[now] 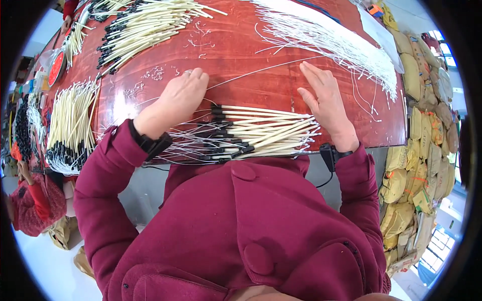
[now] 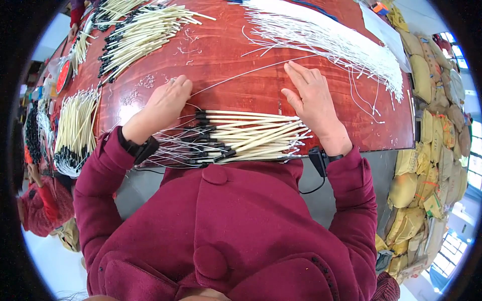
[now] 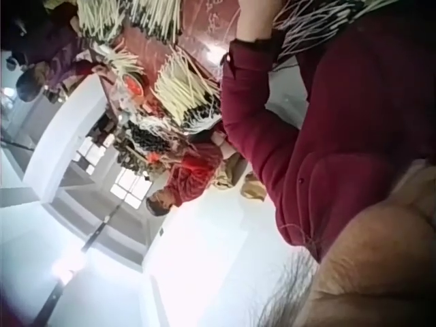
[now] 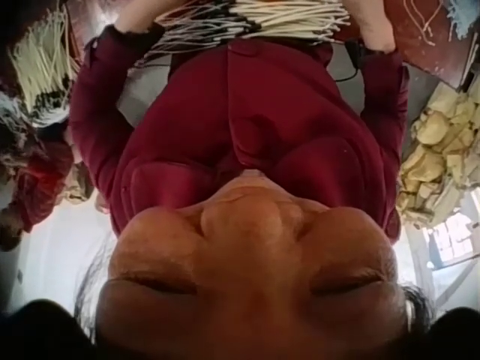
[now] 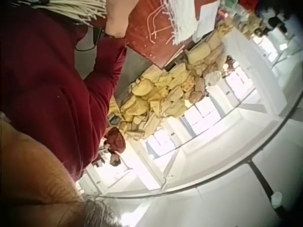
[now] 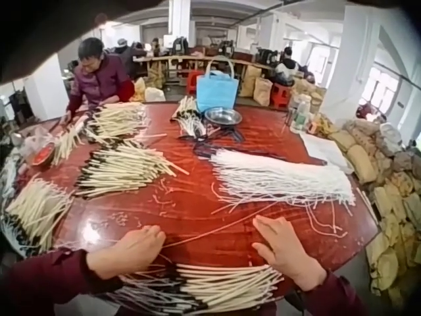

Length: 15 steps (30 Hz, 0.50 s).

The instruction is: Arrange and align small bundles of thin sticks on a factory table.

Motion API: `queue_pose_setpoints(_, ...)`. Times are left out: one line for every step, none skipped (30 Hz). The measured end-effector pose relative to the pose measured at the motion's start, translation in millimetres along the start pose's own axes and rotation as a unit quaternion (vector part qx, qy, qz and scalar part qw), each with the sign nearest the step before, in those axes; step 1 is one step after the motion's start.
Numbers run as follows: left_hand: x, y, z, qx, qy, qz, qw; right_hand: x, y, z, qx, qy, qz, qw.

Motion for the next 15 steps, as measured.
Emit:
queue_pose_setpoints(-7.2, -2.0, 3.6, 0.001, -0.004, -0.002, 1.0, 3.3, 2.2, 2.8, -0.005, -0.002, 0.005, 1.0)
queue_pose_setpoints(-13.8, -2.3, 7.0, -0.002, -0.012, 0.005, 1.0, 7.2, 4.8, 5.7, -0.005, -0.006, 0.006, 1.0)
queue_pose_setpoints(-18.9, -2.9, 10.7, -0.005, -0.02, 0.009, 1.0, 13.1, 8.3, 8.4, -0.011, -0.016, 0.012, 1.0)
queue_pose_setpoints(-22.9, -2.8, 13.5, -0.009, -0.028, 0.014, 0.999, 18.9, 12.2, 10.9, -0.017, -0.027, 0.019, 0.999)
queue_pose_setpoints(-25.8, -2.7, 15.2, -0.009, -0.033, 0.009, 0.999, 24.1, 15.8, 12.7, -0.024, -0.037, 0.027, 0.999)
queue_pose_setpoints(-28.2, -1.7, 16.1, -0.017, -0.033, 0.007, 0.999, 27.0, 20.6, 12.4, -0.026, -0.044, 0.029, 0.998)
queue_pose_setpoints(-30.3, -0.1, 17.0, -0.025, -0.034, 0.005, 0.999, 27.2, 28.9, 9.5, -0.041, -0.05, 0.049, 0.997)
queue_pose_setpoints(-29.3, -4.0, 13.0, -0.02, -0.033, 0.002, 0.999, 23.0, 34.1, 3.1, -0.052, -0.057, 0.055, 0.995)
queue_pose_setpoints(-28.0, -6.5, 9.5, -0.009, -0.037, -0.002, 0.999, 20.3, 38.1, -3.4, -0.063, -0.064, 0.063, 0.994)
queue_pose_setpoints(-27.9, -5.1, 11.2, -0.04, -0.031, -0.026, 0.998, 21.6, 39.9, -7.1, -0.064, -0.077, 0.062, 0.993)
queue_pose_setpoints(-30.5, -4.0, 15.6, -0.066, -0.033, -0.05, 0.996, 22.0, 43.4, -9.5, -0.061, -0.079, 0.086, 0.991)
queue_pose_setpoints(-32.1, -3.4, 19.7, -0.09, -0.034, -0.075, 0.993, 23.1, 44.0, -10.5, -0.057, -0.081, 0.11, 0.989)
queue_pose_setpoints(-32.2, -1.5, 23.3, -0.081, -0.052, -0.082, 0.992, 25.2, 41.5, -6.4, -0.051, -0.103, 0.109, 0.987)
queue_pose_setpoints(-29.9, 4.1, 28.1, -0.115, -0.136, -0.047, 0.983, 22.7, 37.9, -2.7, -0.051, -0.092, 0.134, 0.985)
queue_pose_setpoints(-28.7, 9.9, 32.6, -0.15, -0.216, -0.012, 0.965, 19.3, 35.4, 0.0, -0.053, -0.077, 0.158, 0.983)
Point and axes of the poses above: each hand's wrist, its own x-axis towards the middle knuckle, its own y-axis out of the palm, z = x × y, the point moved 3 cm from there along x, towards the middle knuckle, and after that the axes turned 9 degrees about -z, right-handed, at the moved point
